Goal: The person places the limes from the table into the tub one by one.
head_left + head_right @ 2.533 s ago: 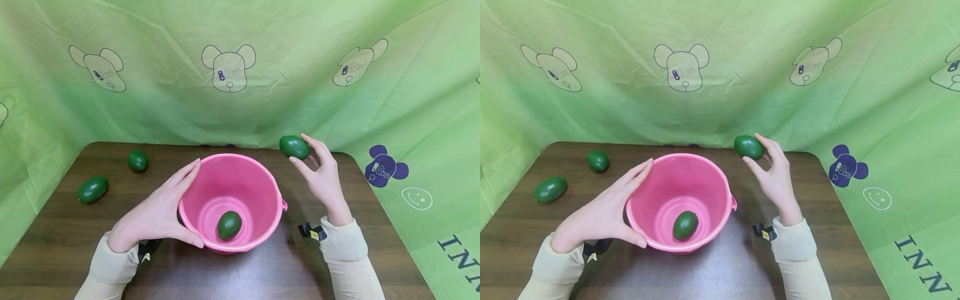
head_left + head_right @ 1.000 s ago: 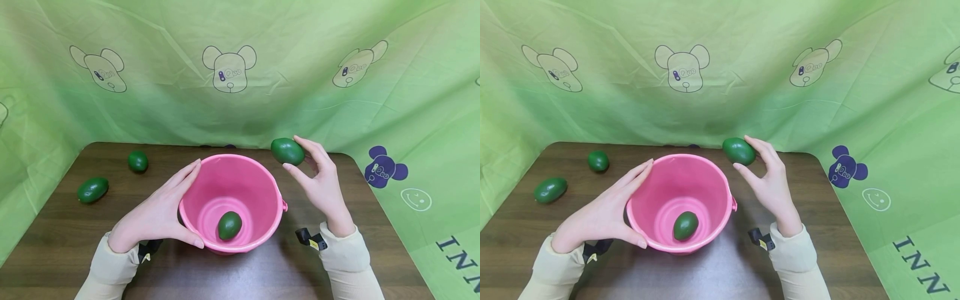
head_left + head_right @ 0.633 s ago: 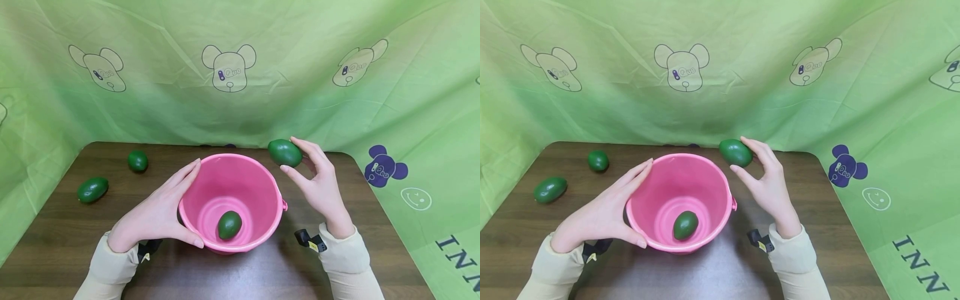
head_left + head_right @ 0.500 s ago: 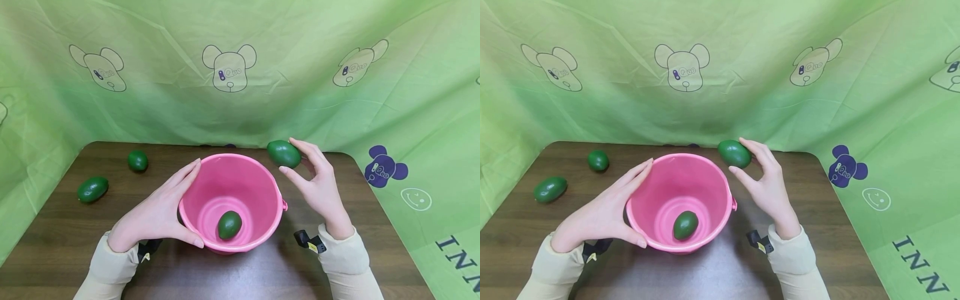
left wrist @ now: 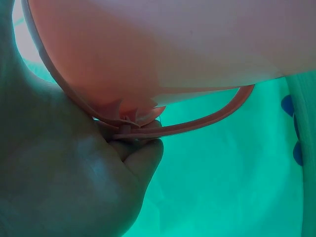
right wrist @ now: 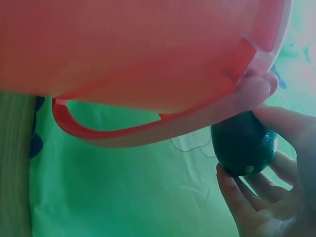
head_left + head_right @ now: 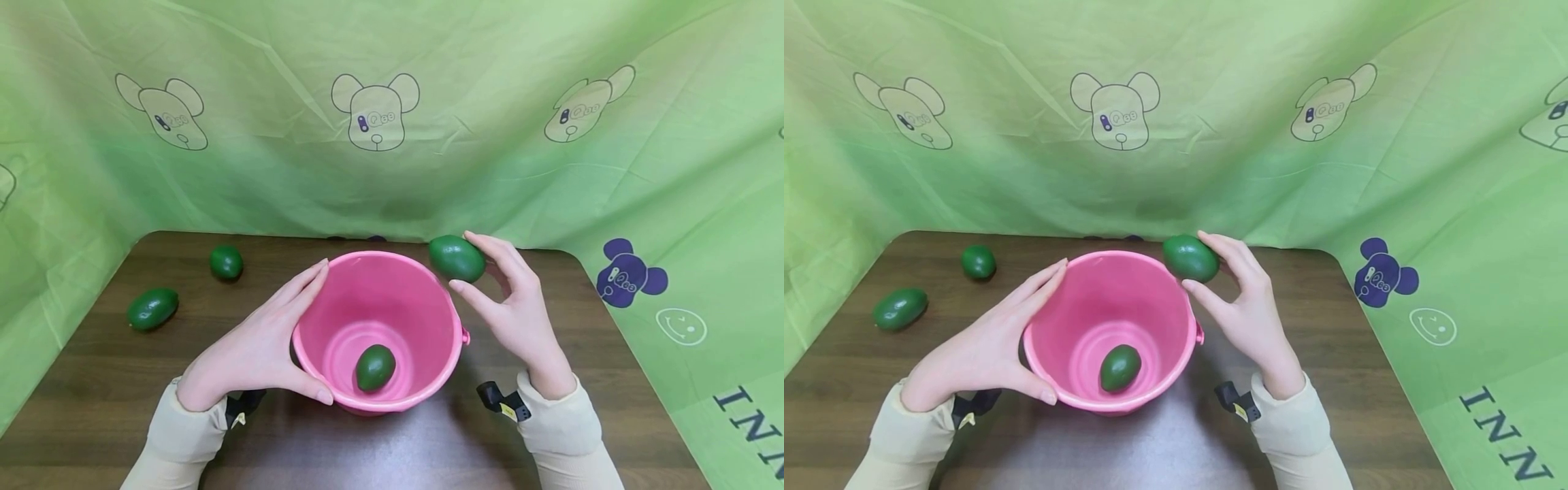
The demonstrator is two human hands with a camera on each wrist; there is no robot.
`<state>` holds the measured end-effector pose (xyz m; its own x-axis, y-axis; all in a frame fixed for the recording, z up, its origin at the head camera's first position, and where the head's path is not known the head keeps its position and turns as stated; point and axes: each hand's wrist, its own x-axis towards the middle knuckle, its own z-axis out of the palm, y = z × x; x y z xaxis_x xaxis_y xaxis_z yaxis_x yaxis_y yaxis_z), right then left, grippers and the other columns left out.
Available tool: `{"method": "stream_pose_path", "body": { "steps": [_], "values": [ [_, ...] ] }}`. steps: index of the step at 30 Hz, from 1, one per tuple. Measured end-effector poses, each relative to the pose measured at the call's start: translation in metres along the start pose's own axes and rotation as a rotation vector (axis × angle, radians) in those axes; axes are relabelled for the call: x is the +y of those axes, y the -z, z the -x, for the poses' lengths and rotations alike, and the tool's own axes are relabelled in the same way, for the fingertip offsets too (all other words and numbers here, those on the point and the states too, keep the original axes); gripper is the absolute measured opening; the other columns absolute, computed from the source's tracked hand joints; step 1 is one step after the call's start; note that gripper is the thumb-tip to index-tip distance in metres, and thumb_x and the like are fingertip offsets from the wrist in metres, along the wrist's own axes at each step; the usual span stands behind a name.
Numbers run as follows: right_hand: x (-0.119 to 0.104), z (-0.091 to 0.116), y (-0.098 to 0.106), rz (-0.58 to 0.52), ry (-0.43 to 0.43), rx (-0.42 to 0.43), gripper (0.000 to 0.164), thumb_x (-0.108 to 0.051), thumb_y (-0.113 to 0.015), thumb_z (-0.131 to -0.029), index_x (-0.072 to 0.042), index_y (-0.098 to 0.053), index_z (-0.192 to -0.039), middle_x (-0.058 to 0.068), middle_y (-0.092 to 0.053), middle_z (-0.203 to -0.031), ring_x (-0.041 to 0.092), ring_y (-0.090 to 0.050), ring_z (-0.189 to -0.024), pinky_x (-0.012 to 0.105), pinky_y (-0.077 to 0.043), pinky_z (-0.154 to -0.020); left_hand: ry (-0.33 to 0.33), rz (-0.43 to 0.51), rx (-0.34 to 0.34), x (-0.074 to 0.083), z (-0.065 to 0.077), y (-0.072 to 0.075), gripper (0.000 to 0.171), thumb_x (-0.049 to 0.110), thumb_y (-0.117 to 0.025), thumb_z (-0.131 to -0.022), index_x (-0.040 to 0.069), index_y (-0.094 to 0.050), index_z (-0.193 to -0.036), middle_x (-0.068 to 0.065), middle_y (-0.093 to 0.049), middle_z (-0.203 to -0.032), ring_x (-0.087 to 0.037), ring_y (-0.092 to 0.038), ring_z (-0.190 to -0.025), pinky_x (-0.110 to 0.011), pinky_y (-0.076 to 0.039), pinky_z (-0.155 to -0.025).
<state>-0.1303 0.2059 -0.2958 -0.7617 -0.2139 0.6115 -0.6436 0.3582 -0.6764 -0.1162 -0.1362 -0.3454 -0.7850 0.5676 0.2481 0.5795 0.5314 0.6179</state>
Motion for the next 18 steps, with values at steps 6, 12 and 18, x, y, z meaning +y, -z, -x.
{"method": "stream_pose_path", "body": {
  "steps": [6,12,18],
  "values": [
    [-0.003,0.001,-0.002,-0.004,0.003,-0.015,0.069,0.023,-0.076,-0.077,0.003,-0.058,-0.14,0.017,-0.057,-0.135,0.016,-0.056,-0.12,0.027,-0.047,-0.101,0.0,0.003,-0.001,-0.001,0.0,0.0,0.147,0.077,-0.086,-0.055,0.023,-0.006,-0.165,0.011,-0.006,-0.168,-0.018,-0.017,-0.15,-0.048,-0.037,-0.111],
    [-0.008,0.0,-0.003,-0.006,-0.002,-0.036,0.065,0.023,-0.076,-0.077,0.008,-0.058,-0.138,0.019,-0.057,-0.134,0.018,-0.056,-0.12,0.031,-0.047,-0.102,0.005,0.009,0.002,-0.001,0.0,-0.001,0.147,0.078,-0.085,-0.054,0.023,-0.006,-0.165,0.012,-0.005,-0.167,-0.017,-0.017,-0.15,-0.048,-0.037,-0.111],
    [-0.011,0.001,-0.004,-0.006,-0.001,-0.049,0.065,0.022,-0.077,-0.076,0.009,-0.058,-0.137,0.019,-0.057,-0.134,0.02,-0.055,-0.121,0.033,-0.047,-0.102,0.011,0.015,0.004,0.0,0.0,0.0,0.146,0.079,-0.085,-0.054,0.027,-0.005,-0.165,0.013,-0.005,-0.167,-0.017,-0.016,-0.15,-0.048,-0.037,-0.11]
  ]
}}
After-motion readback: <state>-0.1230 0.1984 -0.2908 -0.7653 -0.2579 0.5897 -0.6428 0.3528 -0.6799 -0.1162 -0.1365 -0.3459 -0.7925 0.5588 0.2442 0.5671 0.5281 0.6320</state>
